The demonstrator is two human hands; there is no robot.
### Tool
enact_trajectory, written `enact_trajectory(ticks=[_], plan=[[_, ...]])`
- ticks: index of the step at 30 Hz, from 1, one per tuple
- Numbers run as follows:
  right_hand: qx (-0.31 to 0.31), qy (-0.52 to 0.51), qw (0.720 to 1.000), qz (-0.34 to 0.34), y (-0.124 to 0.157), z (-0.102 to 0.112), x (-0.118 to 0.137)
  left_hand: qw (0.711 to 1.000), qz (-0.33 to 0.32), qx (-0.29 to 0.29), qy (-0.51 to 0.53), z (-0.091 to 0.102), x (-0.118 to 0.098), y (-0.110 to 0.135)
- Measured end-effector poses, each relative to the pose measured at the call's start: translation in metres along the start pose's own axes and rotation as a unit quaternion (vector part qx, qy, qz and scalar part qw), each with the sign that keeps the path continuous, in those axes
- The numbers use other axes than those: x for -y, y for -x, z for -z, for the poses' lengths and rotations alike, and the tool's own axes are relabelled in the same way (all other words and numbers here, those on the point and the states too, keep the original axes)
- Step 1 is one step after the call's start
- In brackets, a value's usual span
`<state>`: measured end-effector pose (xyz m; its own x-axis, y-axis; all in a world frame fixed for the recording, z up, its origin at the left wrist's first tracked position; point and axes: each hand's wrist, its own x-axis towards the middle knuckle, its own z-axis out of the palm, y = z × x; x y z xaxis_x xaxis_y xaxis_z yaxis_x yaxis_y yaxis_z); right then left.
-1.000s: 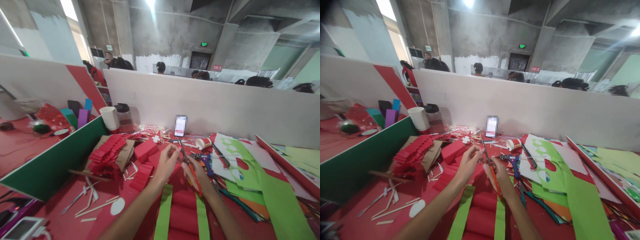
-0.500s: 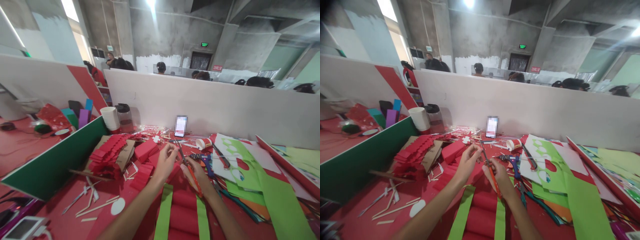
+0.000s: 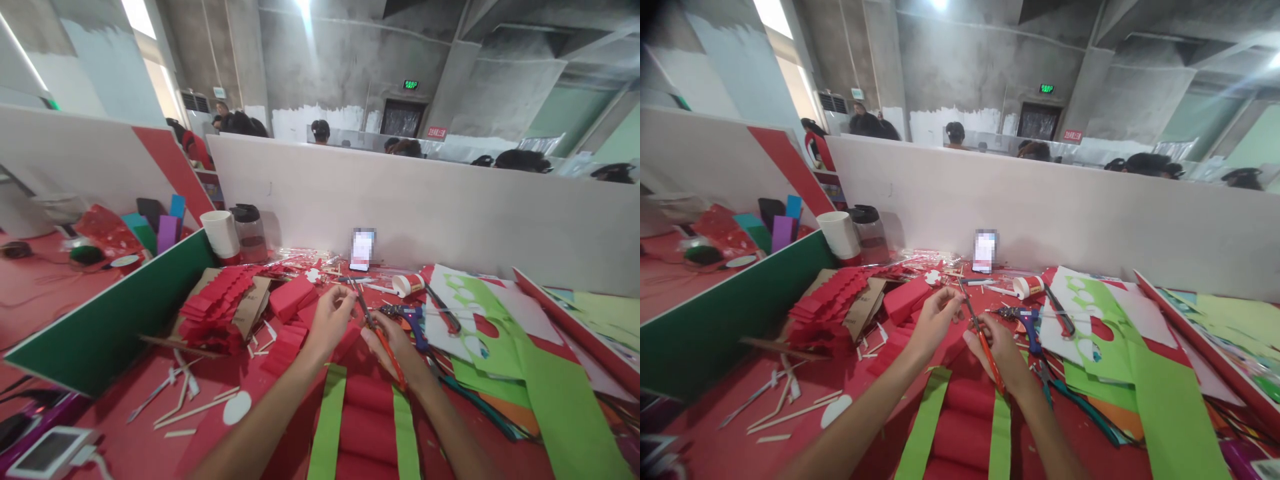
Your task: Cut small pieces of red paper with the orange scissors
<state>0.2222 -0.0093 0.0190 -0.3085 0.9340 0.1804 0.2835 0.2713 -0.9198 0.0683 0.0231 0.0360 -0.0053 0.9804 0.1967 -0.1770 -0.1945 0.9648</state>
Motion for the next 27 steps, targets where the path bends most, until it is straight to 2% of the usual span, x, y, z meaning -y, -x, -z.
enact_trajectory(ticks=[15,27], plan=[[0.014,-0.004,0.999,-0.036,0.0012,0.0043,0.0057,0.999,-0.006,0.031,-0.036,0.0077,0.0035,-0.0059],[0.012,-0.014,1.000,-0.024,0.0011,0.0034,0.0049,0.999,-0.007,0.039,-0.037,0.0075,0.0054,-0.0054]])
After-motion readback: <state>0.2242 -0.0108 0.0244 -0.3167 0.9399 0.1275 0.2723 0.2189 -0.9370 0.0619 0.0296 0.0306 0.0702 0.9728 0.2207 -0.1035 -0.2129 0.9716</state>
